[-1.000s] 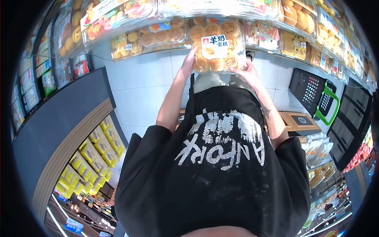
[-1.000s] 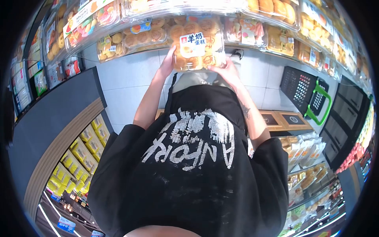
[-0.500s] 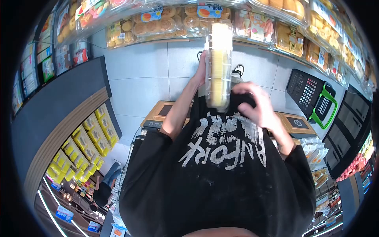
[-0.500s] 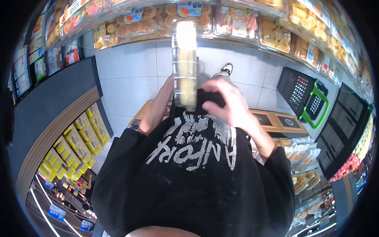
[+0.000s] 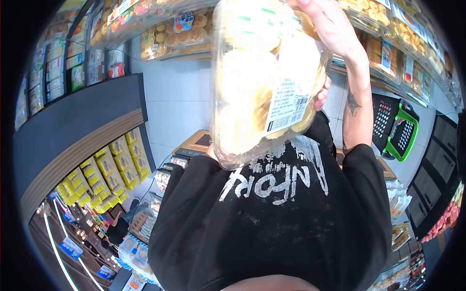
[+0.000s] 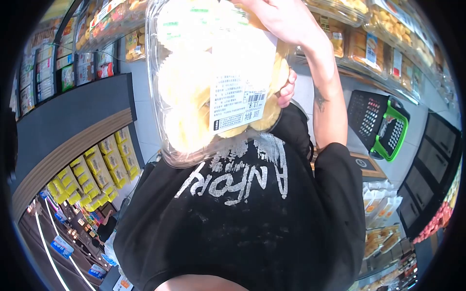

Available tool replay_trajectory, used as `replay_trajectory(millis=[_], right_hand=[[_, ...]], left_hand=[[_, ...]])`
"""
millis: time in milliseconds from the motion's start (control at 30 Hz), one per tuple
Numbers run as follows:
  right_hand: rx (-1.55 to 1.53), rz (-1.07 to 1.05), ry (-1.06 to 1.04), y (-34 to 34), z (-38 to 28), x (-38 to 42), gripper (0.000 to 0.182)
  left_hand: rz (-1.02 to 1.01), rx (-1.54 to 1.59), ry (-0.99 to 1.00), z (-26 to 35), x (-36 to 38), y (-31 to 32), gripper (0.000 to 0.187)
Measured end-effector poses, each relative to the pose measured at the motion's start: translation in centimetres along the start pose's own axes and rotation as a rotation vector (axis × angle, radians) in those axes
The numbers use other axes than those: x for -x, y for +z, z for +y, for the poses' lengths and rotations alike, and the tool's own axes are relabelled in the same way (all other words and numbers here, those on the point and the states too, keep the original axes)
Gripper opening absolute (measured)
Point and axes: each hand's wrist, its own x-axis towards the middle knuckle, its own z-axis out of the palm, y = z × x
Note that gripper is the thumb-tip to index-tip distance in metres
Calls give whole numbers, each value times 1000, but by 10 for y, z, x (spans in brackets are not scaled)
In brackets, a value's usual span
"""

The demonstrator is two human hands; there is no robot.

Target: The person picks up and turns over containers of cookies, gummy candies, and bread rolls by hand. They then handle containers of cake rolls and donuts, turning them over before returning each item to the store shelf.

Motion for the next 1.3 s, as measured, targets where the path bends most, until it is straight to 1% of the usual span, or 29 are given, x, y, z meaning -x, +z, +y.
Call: replay_trajectory(millis=[67, 167, 267, 300, 400, 500, 600, 800, 900, 1000, 1100, 1200, 1300], right_hand=[[-9, -98, 226, -8, -6, 7, 21], [211, -206, 117, -6, 15, 24, 53], [267, -80, 60, 7, 17, 43, 50], [301, -82, 68, 8, 19, 46, 49], [324, -34, -13, 4, 18, 51, 50], [359, -138, 86, -6, 15, 55, 51], [149, 2, 72, -11, -2, 61, 22], [134, 52, -72, -16, -1, 64, 23], [-5, 54, -78, -13, 4, 67, 23], [93, 51, 32, -12, -3, 69, 22], [36, 45, 98, -10, -7, 70, 22], [139, 95, 34, -8, 0, 71, 22], [151, -68, 101, -26, 26, 65, 24]], left_hand=[[2, -19, -6, -9, -3, 1, 49], [3, -31, 4, -21, -4, 1, 50], [5, -36, 8, -29, -4, 2, 50], [6, -39, 10, -31, -4, 3, 50], [0, -45, 10, -36, -6, 6, 51], [1, -47, 5, -42, -7, 6, 51], [0, -35, 4, -46, -9, 5, 52], [-27, -33, 10, -52, -12, 2, 53], [-40, -16, 9, -56, -14, 0, 53], [-61, -9, 4, -61, -16, 4, 54], [-86, 14, -7, -64, -21, 4, 54], [-119, 29, -15, -66, -25, 2, 55], [-153, 39, -19, -67, -30, -1, 55]])
